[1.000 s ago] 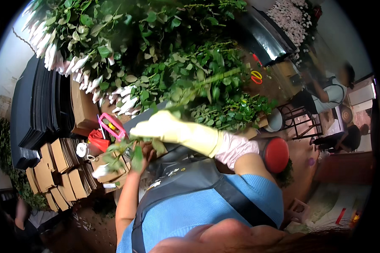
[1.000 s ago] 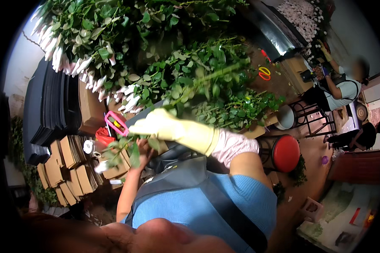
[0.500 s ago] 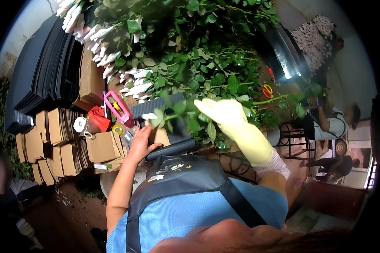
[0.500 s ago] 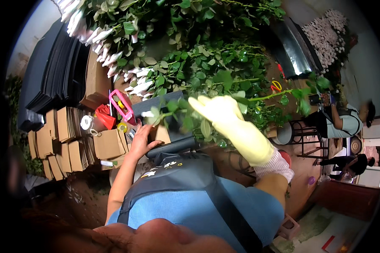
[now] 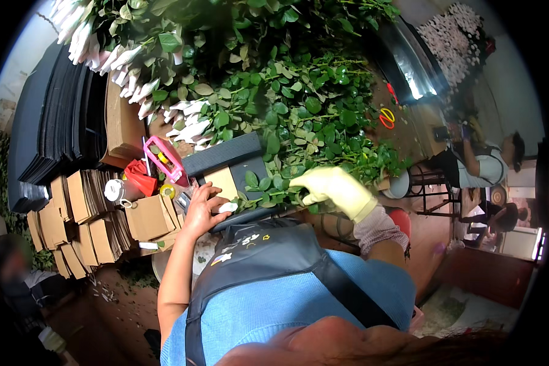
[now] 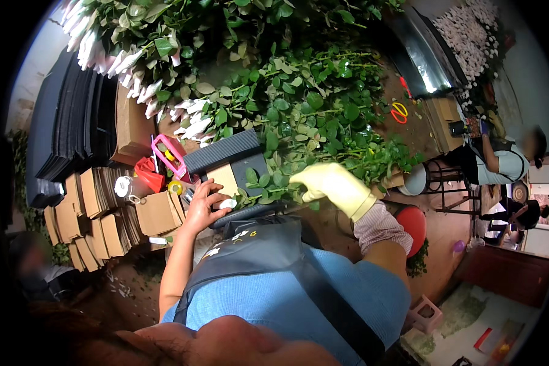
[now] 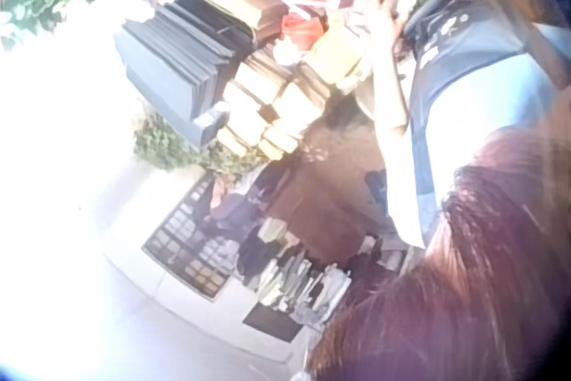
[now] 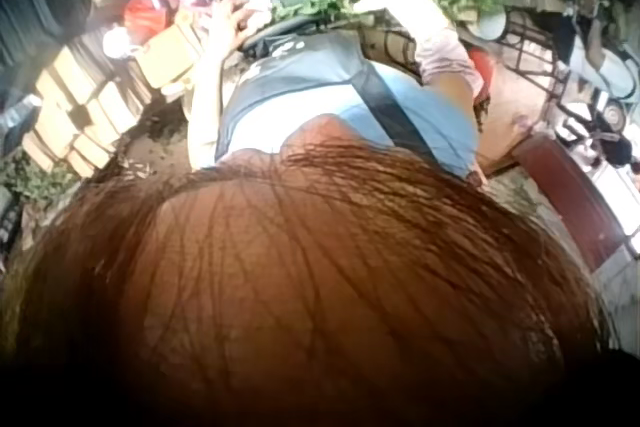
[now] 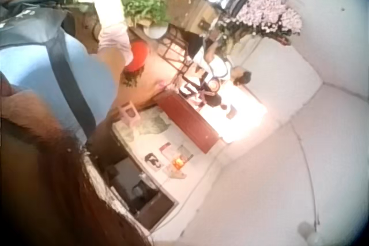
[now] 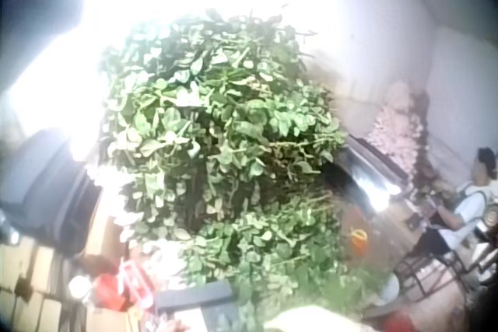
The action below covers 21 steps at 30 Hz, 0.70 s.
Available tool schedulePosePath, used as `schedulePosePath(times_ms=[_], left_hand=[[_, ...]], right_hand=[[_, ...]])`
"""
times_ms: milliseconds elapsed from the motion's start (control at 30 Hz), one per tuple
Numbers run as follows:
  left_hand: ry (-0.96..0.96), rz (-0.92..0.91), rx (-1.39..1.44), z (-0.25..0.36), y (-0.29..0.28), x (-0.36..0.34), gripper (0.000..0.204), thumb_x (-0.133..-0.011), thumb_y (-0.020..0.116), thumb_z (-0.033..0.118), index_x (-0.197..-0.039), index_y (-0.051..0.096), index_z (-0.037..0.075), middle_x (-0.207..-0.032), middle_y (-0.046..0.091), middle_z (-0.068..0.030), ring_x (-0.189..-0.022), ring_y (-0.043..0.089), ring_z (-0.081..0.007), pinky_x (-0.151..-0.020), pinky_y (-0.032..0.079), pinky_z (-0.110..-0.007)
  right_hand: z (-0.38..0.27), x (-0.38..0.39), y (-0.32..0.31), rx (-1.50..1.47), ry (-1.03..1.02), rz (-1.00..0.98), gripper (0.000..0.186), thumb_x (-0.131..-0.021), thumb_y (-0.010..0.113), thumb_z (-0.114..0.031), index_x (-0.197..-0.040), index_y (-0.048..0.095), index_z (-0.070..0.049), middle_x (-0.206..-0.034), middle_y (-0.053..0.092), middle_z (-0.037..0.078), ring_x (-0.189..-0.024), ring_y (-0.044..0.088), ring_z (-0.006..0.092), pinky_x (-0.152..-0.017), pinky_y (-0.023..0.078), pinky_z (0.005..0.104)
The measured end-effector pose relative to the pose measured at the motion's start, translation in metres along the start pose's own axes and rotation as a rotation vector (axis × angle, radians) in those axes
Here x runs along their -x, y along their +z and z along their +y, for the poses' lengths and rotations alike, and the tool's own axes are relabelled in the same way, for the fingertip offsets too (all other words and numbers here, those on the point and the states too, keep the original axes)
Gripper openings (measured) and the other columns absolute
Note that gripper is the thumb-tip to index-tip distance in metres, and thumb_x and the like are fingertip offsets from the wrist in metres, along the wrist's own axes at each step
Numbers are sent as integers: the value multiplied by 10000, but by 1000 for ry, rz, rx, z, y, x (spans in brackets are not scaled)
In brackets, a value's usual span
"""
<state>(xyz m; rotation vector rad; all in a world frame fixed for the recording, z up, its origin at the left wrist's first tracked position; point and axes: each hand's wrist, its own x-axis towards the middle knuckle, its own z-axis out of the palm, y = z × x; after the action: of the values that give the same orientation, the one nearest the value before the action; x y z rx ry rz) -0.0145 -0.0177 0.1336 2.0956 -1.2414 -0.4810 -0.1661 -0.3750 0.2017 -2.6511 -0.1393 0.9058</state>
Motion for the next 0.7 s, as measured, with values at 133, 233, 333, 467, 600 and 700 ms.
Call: schedulePosePath(times_ms=[133,233,333,467,600,700], left_hand=[[1,-77,4,3,-8,-2,299,-776,841,264,-1014,741,112,-1280,576,-139,-1372,433,-421,-1150,353,-541],[13,-104,-27,9,-10,-5,304,-795,826,263,-1044,733,114,-1300,554,-151,-1381,411,-445,-1153,352,-537],[2,-94,12,6,-4,-8,325,-799,824,280,-1078,738,135,-1302,549,-162,-1396,396,-453,-1159,349,-535],[-11,-84,29,0,-2,3,306,-806,824,284,-1083,770,167,-1307,549,-159,-1413,380,-449,-1171,335,-528],[12,-46,51,-3,2,3,273,-812,822,294,-1049,788,164,-1305,553,-153,-1409,383,-448,-1163,332,-528],[19,-52,11,-3,1,1,274,-795,834,307,-1026,796,164,-1298,563,-141,-1391,403,-434,-1123,359,-531]], right_hand=[[0,-47,-87,-214,100,386,426,-937,664,-243,-1336,623,-101,-1293,676,144,-1183,644,320,-1014,516,408],[19,-118,-84,245,277,513,291,-923,629,-231,-1143,729,-71,-1236,710,126,-1158,664,299,-1008,510,400],[39,-161,-78,410,382,191,220,-842,678,-161,-1036,769,-111,-1255,702,92,-1183,657,266,-997,513,412],[10,-111,-116,25,443,616,382,-818,616,-1,-1172,717,-103,-1180,722,118,-1101,680,304,-1003,510,402],[26,-62,-116,204,-153,1181,489,-756,629,68,-1201,700,-123,-1134,726,123,-1035,688,313,-945,548,388],[15,-40,-117,-14,-86,1045,528,-754,584,106,-1252,668,-50,-1205,708,162,-1106,689,304,-1003,547,365]])
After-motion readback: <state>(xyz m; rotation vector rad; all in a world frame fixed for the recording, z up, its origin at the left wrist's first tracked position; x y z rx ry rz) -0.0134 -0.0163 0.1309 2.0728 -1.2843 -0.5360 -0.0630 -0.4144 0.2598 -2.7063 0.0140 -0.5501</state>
